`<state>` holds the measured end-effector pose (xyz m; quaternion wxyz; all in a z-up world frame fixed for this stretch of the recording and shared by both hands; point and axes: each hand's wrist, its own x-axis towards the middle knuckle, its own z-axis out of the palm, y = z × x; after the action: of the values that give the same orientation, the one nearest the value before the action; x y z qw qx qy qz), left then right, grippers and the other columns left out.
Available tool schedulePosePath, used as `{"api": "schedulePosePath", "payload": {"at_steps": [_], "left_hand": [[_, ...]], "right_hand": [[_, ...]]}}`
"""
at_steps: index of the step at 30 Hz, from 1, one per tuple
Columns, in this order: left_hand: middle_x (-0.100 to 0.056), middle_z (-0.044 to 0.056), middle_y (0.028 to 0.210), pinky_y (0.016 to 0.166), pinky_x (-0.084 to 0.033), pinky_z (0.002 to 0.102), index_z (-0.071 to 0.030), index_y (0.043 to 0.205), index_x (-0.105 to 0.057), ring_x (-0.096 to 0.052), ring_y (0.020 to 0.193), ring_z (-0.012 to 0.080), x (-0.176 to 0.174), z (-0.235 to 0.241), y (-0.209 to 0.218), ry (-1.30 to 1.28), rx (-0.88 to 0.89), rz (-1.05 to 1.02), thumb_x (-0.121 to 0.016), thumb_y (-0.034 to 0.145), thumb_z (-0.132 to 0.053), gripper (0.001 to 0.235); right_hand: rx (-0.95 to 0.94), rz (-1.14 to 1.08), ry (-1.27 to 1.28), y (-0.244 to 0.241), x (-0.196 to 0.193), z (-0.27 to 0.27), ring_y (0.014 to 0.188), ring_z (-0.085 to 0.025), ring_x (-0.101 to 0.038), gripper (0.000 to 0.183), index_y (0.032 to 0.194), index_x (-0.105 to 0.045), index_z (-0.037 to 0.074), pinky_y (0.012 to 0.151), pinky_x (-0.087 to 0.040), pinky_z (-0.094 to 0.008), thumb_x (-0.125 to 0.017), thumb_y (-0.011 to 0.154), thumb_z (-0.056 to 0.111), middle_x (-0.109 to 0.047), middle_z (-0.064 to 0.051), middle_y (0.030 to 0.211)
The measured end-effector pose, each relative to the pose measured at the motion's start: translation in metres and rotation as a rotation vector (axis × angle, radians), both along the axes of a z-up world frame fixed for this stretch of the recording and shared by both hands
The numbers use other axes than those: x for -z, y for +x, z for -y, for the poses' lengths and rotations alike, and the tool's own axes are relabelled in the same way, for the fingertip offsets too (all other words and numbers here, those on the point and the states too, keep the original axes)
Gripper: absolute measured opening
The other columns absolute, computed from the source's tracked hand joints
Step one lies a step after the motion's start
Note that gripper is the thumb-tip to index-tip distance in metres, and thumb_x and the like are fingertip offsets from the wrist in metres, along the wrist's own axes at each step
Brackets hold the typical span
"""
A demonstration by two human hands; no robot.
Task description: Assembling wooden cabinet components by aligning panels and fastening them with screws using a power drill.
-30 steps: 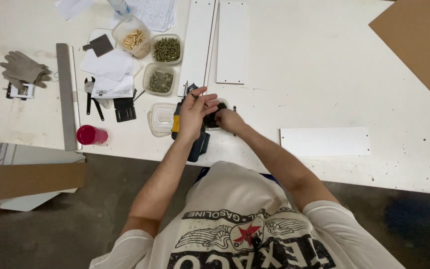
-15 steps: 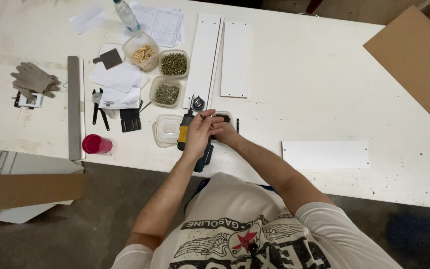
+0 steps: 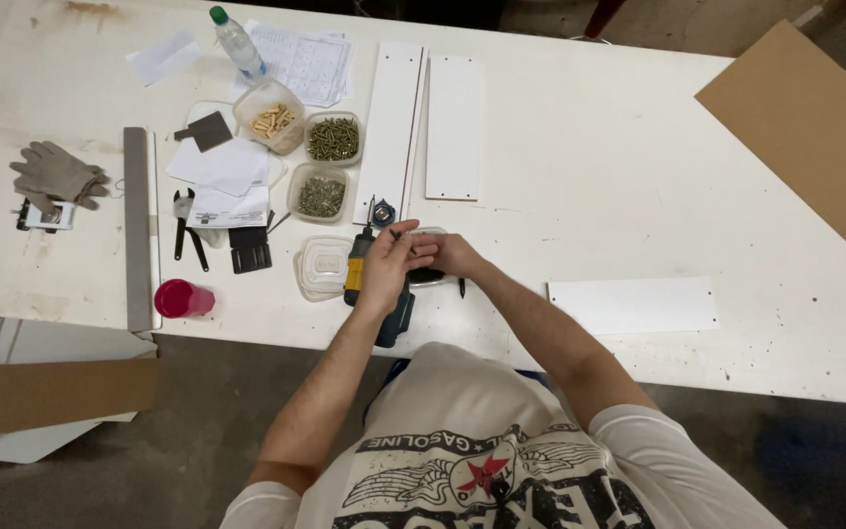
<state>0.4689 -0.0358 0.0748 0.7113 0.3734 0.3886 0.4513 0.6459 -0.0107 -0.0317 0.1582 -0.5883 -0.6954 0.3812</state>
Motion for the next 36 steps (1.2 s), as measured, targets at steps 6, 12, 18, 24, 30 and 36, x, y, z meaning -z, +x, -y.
{"api": "schedulePosePath", "payload": {"at_steps": [6, 12, 18, 24, 30, 36], "left_hand": [[-0.070, 0.031, 0.113, 0.087, -0.063, 0.048, 0.000, 0.135, -0.052, -0.074, 0.101, 0.0364, 0.003, -0.009, 0.001, 0.002, 0.004, 0.010, -0.040, 0.109, -0.009, 0.030], [-0.070, 0.028, 0.118, 0.092, -0.060, 0.044, 0.002, 0.130, -0.057, -0.070, 0.109, 0.0326, -0.017, -0.010, 0.007, 0.139, 0.047, -0.260, -0.041, 0.109, -0.008, 0.028], [-0.072, 0.012, 0.123, 0.094, -0.058, 0.041, -0.018, 0.135, -0.066, -0.069, 0.115, 0.0283, -0.036, 0.006, 0.047, 0.503, 0.361, -0.783, -0.053, 0.108, -0.025, 0.031], [-0.074, 0.018, 0.099, 0.077, -0.062, 0.038, -0.003, 0.131, -0.066, -0.075, 0.091, 0.0266, -0.053, 0.032, 0.125, 0.646, 0.418, -0.773, -0.057, 0.106, -0.017, 0.030], [-0.074, 0.015, 0.095, 0.075, -0.061, 0.034, -0.005, 0.128, -0.068, -0.073, 0.085, 0.0217, 0.030, 0.051, 0.195, 0.355, 0.650, -0.779, -0.052, 0.107, -0.018, 0.029], [-0.072, 0.015, 0.091, 0.072, -0.063, 0.028, 0.001, 0.127, -0.067, -0.070, 0.081, 0.0172, 0.100, 0.098, 0.273, -0.006, 0.720, -0.599, -0.053, 0.104, -0.011, 0.029]], "right_hand": [[0.281, -0.201, -0.185, 0.034, 0.134, -0.010, 0.098, -0.017, -0.073, 0.038, 0.109, -0.077, 0.030, 0.089, -0.054, -0.034, -0.089, 0.075, 0.044, -0.076, 0.006, 0.096], [0.473, -0.774, -0.211, 0.031, -0.041, 0.025, 0.081, -0.015, -0.073, 0.018, 0.102, -0.072, 0.004, 0.083, -0.057, -0.030, -0.078, 0.087, 0.012, -0.075, -0.008, 0.089], [0.552, -0.960, 0.070, 0.063, -0.103, 0.066, 0.081, -0.022, -0.075, 0.021, 0.107, -0.069, -0.004, 0.084, -0.060, -0.036, -0.077, 0.088, -0.001, -0.072, -0.016, 0.087], [0.761, -0.812, 0.235, 0.103, -0.153, 0.119, 0.077, -0.019, -0.073, 0.015, 0.104, -0.073, -0.002, 0.079, -0.061, -0.035, -0.079, 0.090, 0.002, -0.071, -0.015, 0.087], [0.974, -0.616, 0.131, 0.225, -0.079, 0.185, 0.074, -0.020, -0.071, 0.017, 0.114, -0.072, 0.001, 0.072, -0.062, -0.032, -0.062, 0.104, 0.012, -0.069, -0.012, 0.082], [1.087, 0.051, 0.155, 0.403, 0.005, 0.282, 0.088, -0.028, -0.074, 0.026, 0.123, -0.067, 0.001, 0.080, -0.060, -0.042, -0.065, 0.097, 0.001, -0.073, -0.019, 0.101]]}}
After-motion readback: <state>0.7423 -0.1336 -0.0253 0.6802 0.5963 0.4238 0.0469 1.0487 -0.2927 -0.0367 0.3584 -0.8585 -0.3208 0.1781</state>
